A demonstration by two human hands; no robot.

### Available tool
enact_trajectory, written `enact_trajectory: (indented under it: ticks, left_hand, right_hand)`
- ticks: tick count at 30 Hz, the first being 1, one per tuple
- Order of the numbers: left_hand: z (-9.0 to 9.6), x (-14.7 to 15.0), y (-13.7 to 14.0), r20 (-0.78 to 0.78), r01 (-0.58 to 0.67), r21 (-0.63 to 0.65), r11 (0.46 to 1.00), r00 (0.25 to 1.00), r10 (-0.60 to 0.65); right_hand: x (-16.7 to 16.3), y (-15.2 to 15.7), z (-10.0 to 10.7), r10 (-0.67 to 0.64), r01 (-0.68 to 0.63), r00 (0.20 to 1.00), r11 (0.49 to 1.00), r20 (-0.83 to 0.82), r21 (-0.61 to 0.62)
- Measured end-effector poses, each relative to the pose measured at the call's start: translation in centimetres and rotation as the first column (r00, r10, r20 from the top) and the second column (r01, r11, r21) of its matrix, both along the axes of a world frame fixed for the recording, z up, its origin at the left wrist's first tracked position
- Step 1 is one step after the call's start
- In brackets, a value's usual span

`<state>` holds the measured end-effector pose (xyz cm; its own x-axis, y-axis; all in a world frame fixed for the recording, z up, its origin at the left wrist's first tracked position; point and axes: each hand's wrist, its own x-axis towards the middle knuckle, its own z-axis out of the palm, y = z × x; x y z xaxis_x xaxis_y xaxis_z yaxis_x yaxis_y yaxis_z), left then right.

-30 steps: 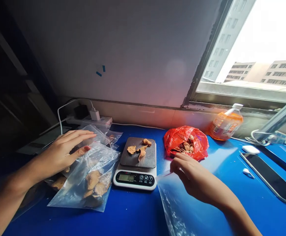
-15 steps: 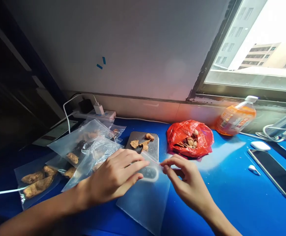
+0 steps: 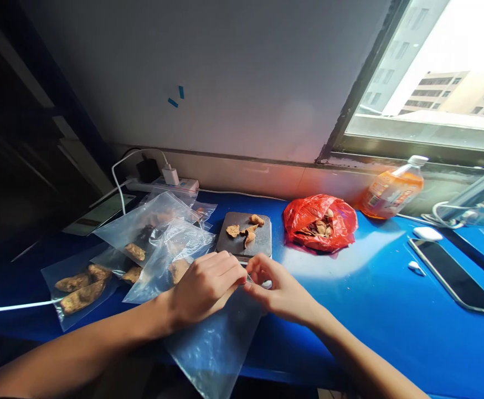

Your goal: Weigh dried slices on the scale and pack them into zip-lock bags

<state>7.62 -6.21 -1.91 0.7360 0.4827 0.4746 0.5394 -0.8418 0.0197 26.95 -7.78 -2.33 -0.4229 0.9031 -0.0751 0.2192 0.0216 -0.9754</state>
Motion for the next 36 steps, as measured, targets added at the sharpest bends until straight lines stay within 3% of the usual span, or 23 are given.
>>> enact_trajectory:
  ticks: [3,7,12,19,23,27,30,32,34,36]
  left_hand:
    - [0.0,-0.2,-0.1,0.007,0.047,-0.01,0.999,0.999,-0.047]
    - [0.2,-0.2,-0.5,0.044,0.154,-0.004,0.988,0.987,-0.154]
    - [0.2,0.3,-0.7,0.086,0.229,0.068,0.971,0.968,-0.235]
    - [-0.1,0.7,-1.1,0.076,0.25,0.103,0.963,0.963,-0.259]
    - [0.0,0.6,-1.1,0.03,0.222,0.192,0.956,0.972,-0.232]
    - [0.4,0.2,-2.8,0.005,0.241,0.268,0.933,0.968,-0.252]
    - [0.6,-0.6,-5.6,0.055,0.331,0.253,0.909,0.933,-0.355]
    - [0.6,-1.3,-7.1,0.069,0.339,0.203,0.919,0.931,-0.359]
    - [0.7,-1.8,-7.6,0.106,0.32,0.206,0.925,0.932,-0.346]
    - [0.9,-2.2,-7.2,0.122,0.287,0.215,0.934,0.941,-0.317]
  right_hand:
    - [0.5,0.4,0.8,0.198,-0.188,0.975,0.977,0.101,-0.097]
    - [1.6,-0.1,1.8,0.292,-0.272,0.956,0.923,0.035,-0.274]
    - [2.5,-0.5,1.5,0.315,-0.292,0.948,0.922,0.054,-0.255]
    - [2.3,-0.4,-0.2,0.281,-0.288,0.95,0.957,0.135,0.039]
    - [1.6,-0.2,-0.3,0.25,-0.273,0.952,0.955,0.179,0.119]
    - [1.1,-2.0,0.3,0.076,-0.147,0.961,0.955,0.266,0.256]
    - [1.2,-4.7,0.3,-0.095,-0.084,0.923,0.896,0.373,0.437]
    - [1.4,-6.2,0.0,-0.214,-0.048,0.886,0.841,0.412,0.539]
    - [1.5,-7.2,-0.2,-0.322,0.002,0.86,0.778,0.397,0.628]
    - [1.2,-7.7,0.0,-0.349,0.006,0.861,0.734,0.369,0.679]
